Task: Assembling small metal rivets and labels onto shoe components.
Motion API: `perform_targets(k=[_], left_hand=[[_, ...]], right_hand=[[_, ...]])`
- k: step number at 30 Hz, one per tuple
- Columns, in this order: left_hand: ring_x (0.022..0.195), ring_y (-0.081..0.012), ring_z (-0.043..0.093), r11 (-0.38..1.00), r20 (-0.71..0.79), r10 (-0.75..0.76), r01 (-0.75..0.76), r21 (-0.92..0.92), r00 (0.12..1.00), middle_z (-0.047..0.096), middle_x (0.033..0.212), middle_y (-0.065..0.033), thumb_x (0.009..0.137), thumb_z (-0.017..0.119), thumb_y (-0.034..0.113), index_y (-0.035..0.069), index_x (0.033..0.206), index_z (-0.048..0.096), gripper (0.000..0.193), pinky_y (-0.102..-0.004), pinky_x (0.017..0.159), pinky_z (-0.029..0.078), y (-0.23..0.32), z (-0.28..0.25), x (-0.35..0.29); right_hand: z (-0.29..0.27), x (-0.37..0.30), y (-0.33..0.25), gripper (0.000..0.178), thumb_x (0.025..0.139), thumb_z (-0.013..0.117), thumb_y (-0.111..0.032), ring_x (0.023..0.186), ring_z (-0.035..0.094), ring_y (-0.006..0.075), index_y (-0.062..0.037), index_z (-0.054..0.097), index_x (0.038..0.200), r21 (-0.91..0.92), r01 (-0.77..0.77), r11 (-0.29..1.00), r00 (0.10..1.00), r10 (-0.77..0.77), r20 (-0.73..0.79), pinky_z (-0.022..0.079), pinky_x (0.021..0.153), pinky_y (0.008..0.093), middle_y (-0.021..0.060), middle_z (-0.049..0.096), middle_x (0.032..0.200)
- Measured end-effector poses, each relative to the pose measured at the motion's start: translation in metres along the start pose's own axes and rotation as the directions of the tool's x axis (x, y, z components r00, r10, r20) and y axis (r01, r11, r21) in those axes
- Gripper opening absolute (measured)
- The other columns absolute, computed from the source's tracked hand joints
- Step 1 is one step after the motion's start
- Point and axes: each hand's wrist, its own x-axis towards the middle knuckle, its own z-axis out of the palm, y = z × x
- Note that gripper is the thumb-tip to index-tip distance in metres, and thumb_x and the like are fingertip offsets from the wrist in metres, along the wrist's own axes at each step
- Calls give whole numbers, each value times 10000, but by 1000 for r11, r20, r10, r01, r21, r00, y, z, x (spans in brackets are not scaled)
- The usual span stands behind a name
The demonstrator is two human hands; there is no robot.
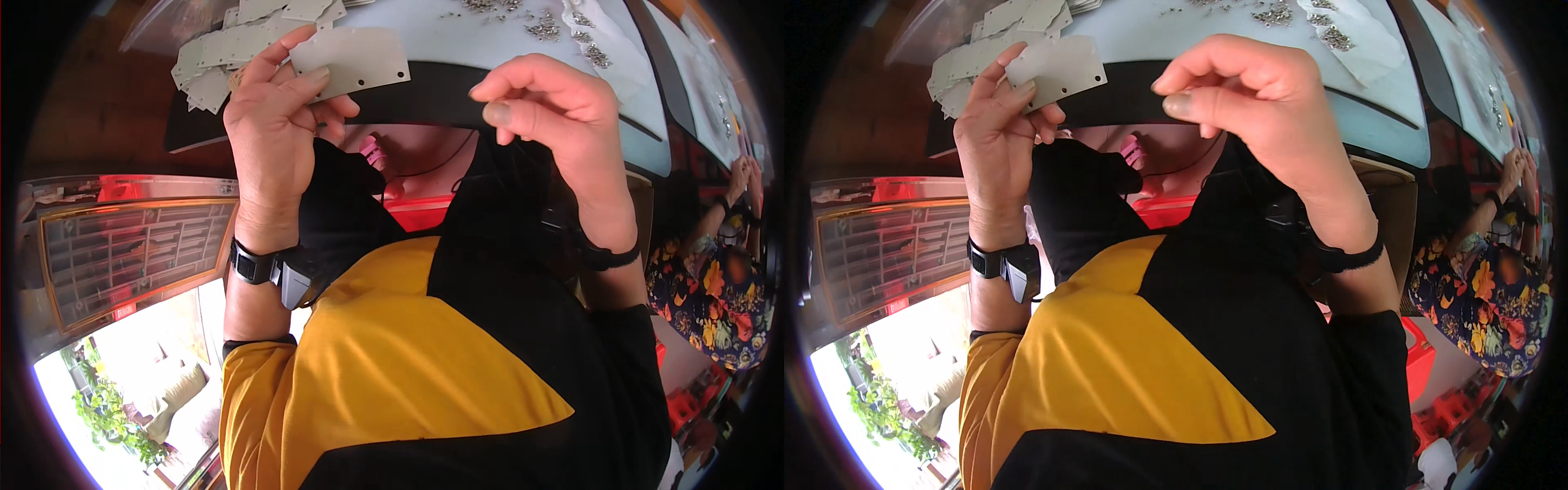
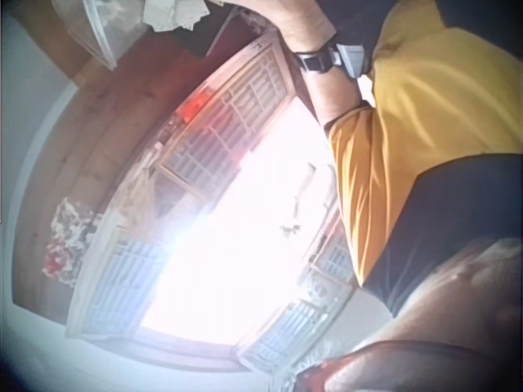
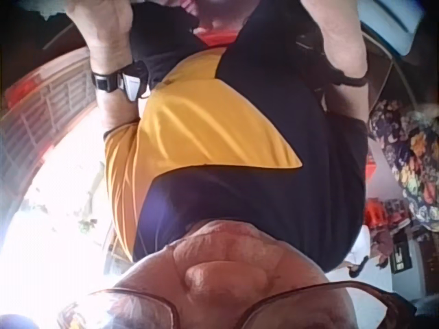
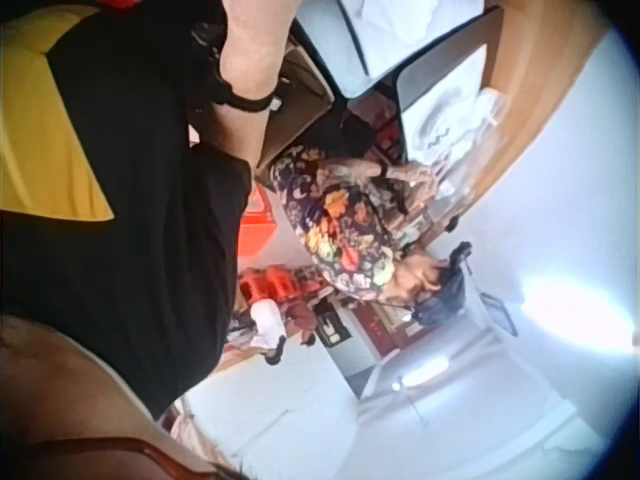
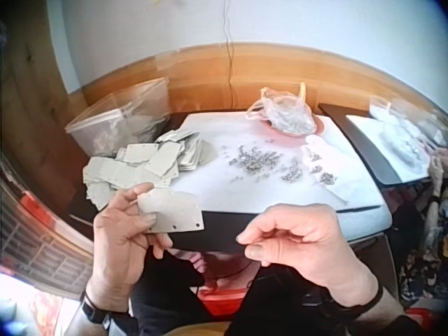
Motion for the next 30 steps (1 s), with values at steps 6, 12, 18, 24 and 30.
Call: perform_targets(k=[6,12,18,24,30], left_hand=[[616,-188,646,1000,24,22,-22,1,999,655,951,-189,877,537,-25,-152,1232,484,381,-236,507,472,2,-31,-6],[633,-186,646,997,-49,22,-25,-72,999,662,947,-188,868,549,-27,-138,1204,523,355,-240,493,469,6,-60,-16],[597,-182,648,997,28,-72,72,-4,997,650,856,-160,841,553,-51,-114,1253,511,419,-213,445,463,3,-33,2],[640,-158,644,971,106,68,-90,222,992,647,1043,-147,862,641,102,-75,1330,479,526,-213,483,460,13,15,31],[668,-65,601,825,434,-466,201,527,771,680,887,-53,849,681,124,-4,1068,675,254,-199,564,439,41,-14,1]], right_hand=[[20,13,9,97,859,615,50,819,672,94,33,659,943,61,1,998,926,-24,377,535,736,219,49,688,834],[10,12,14,102,826,655,33,700,623,77,35,669,927,-47,37,998,911,-14,411,491,642,198,41,671,804],[10,9,16,92,835,664,12,649,582,72,19,688,924,161,63,985,996,-73,55,470,603,190,34,664,788],[9,-10,19,96,844,642,23,656,582,50,17,677,933,103,18,995,994,-28,101,475,616,189,28,666,779],[-12,-20,24,172,768,727,-47,598,569,104,-20,664,925,-176,2,984,838,94,537,430,573,250,47,611,684]])
